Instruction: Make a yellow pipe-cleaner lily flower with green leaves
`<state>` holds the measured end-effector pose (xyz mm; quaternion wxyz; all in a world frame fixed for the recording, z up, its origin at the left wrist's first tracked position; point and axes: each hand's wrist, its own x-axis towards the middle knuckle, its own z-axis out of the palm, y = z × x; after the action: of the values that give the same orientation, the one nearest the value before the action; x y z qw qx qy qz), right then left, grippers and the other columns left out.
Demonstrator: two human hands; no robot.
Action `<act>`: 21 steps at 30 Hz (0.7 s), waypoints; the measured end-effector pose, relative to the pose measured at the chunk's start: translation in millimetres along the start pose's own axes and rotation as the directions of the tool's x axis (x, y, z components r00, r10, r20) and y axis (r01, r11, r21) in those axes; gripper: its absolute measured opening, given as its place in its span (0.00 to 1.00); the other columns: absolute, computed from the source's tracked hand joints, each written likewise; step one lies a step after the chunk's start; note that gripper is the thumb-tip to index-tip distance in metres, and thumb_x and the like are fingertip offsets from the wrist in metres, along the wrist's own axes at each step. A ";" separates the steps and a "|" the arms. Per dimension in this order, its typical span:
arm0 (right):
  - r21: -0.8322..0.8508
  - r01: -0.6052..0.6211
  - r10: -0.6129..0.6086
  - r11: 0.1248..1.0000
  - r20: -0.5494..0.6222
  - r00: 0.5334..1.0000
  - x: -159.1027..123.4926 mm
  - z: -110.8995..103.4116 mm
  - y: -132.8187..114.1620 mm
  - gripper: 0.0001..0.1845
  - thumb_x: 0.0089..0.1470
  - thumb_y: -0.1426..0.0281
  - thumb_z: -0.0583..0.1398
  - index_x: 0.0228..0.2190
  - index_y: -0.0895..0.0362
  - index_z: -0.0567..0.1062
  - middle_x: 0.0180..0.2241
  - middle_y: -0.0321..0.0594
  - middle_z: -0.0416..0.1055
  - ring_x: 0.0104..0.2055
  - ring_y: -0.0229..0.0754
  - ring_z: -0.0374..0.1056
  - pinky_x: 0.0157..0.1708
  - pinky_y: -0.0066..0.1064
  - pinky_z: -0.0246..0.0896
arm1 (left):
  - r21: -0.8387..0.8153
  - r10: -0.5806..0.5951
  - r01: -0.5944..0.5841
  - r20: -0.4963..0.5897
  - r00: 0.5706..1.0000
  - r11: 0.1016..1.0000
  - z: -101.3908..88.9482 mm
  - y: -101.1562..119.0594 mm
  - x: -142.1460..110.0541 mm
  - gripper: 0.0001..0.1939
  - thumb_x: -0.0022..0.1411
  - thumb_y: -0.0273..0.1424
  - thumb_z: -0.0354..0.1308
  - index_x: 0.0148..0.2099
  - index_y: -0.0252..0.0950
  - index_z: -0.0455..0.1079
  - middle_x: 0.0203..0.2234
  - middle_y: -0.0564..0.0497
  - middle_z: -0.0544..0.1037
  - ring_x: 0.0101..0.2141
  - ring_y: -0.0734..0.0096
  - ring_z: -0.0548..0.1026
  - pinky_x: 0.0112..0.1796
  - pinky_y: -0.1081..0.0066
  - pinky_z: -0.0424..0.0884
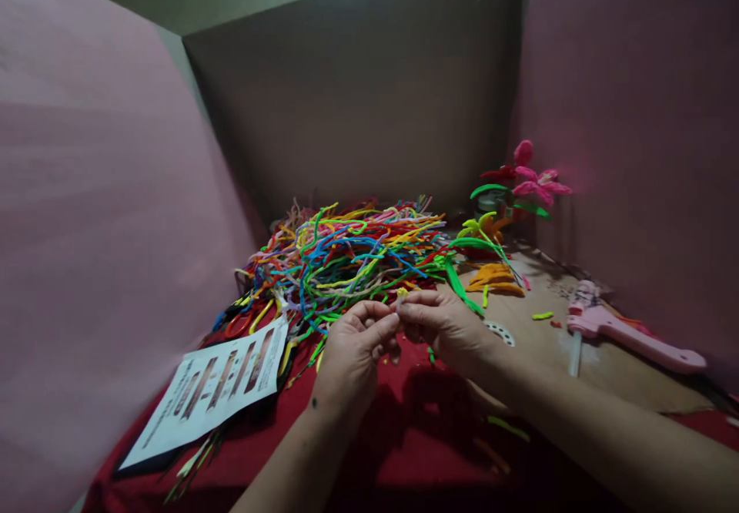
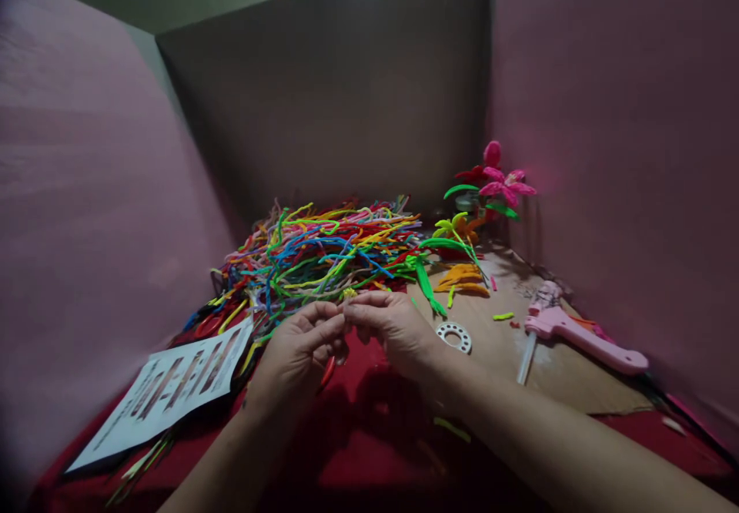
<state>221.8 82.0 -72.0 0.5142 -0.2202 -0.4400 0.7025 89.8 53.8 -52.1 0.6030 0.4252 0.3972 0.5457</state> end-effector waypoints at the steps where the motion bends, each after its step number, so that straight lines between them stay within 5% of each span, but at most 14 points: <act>1: 0.015 -0.010 0.009 1.000 0.007 1.000 0.5 -2.9 -2.6 0.08 0.39 0.69 0.67 0.21 0.61 0.75 0.17 0.33 0.65 0.18 0.30 0.56 0.19 0.24 0.47 | -0.009 -0.008 0.008 0.012 1.000 1.000 2.7 -0.7 1.7 0.12 0.43 0.30 0.65 0.29 0.34 0.65 0.19 0.53 0.72 0.17 0.77 0.68 0.18 0.76 0.62; 7: 0.069 -0.078 0.077 0.995 0.023 0.997 2.3 -17.0 -9.2 0.10 0.37 0.69 0.67 0.22 0.63 0.74 0.17 0.36 0.68 0.17 0.30 0.58 0.20 0.25 0.50 | -0.008 -0.036 0.037 0.079 0.996 0.999 14.6 -5.1 10.2 0.11 0.45 0.29 0.64 0.30 0.32 0.65 0.20 0.52 0.72 0.18 0.77 0.68 0.19 0.76 0.63; 17: 0.104 0.058 -0.048 0.993 -0.096 0.994 9.0 -33.7 -8.9 0.08 0.37 0.70 0.67 0.20 0.62 0.75 0.19 0.34 0.68 0.21 0.30 0.60 0.24 0.25 0.53 | 0.384 0.063 -0.118 0.153 0.986 0.916 17.6 6.2 40.4 0.09 0.51 0.32 0.61 0.33 0.31 0.70 0.27 0.51 0.73 0.24 0.77 0.68 0.23 0.77 0.64; 21: 0.154 0.016 -0.008 0.988 -0.048 0.999 9.3 -33.5 -11.3 0.08 0.36 0.71 0.68 0.20 0.63 0.76 0.20 0.36 0.71 0.22 0.33 0.64 0.27 0.28 0.57 | 0.297 -0.002 -0.062 0.211 0.977 0.953 17.1 4.5 46.3 0.09 0.50 0.31 0.62 0.33 0.31 0.71 0.23 0.53 0.72 0.22 0.79 0.67 0.22 0.78 0.62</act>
<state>249.7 104.6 -78.4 0.5442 -0.1937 -0.3733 0.7259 108.6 98.7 -43.0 0.5609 0.5733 0.4037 0.4402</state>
